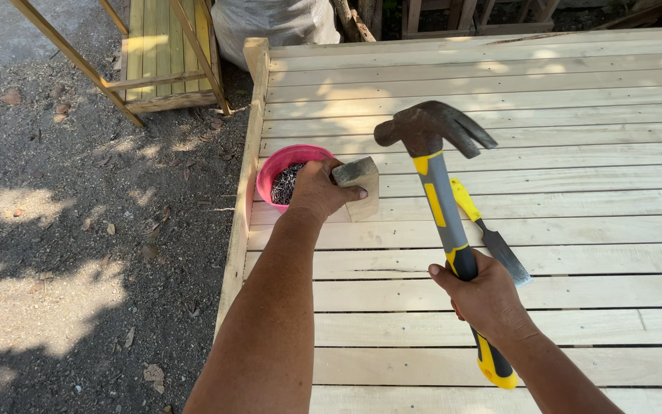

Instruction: The person hammers nails into the slats of a wooden frame, taking nails one at a time from a pink bucket and driving them in with a claw hammer. Earlier, the person holds a small stone block against the wood while hammering, then sets the block aside and continues hammering nails along the slats.

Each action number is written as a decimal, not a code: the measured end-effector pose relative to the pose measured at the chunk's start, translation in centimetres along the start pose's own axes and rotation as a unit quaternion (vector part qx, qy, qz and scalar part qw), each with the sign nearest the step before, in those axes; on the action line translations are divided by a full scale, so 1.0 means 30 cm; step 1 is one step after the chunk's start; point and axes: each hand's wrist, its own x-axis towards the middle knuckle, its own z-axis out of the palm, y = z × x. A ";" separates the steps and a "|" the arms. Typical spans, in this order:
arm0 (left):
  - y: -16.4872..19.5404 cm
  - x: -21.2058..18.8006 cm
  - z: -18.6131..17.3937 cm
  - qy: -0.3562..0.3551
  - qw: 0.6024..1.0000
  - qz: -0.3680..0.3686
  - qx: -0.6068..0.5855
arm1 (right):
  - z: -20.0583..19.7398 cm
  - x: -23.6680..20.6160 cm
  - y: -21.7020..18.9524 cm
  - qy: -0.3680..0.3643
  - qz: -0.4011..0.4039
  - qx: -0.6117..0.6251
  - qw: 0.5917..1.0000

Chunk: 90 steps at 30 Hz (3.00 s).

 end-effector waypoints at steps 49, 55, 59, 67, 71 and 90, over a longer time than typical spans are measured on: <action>-0.012 0.133 0.000 -0.064 0.987 -0.020 -0.147 | -0.050 0.056 -0.181 -0.008 0.022 -0.012 1.000; -0.030 0.166 0.001 -0.058 0.981 -0.004 -0.187 | -0.060 0.027 -0.200 0.012 0.004 -0.027 1.000; -0.063 0.186 0.005 -0.057 0.979 -0.012 -0.195 | -0.022 0.027 -0.191 -0.027 0.019 -0.077 0.996; -0.100 0.168 0.026 -0.037 0.980 -0.026 -0.196 | -0.043 0.024 -0.174 -0.022 0.008 -0.024 0.999; -0.106 0.166 0.026 -0.039 0.982 -0.006 -0.183 | -0.046 0.022 -0.173 -0.013 -0.002 0.015 1.000; -0.162 0.111 0.057 -0.046 0.970 0.000 -0.238 | -0.023 0.033 -0.083 -0.048 0.062 -0.120 0.990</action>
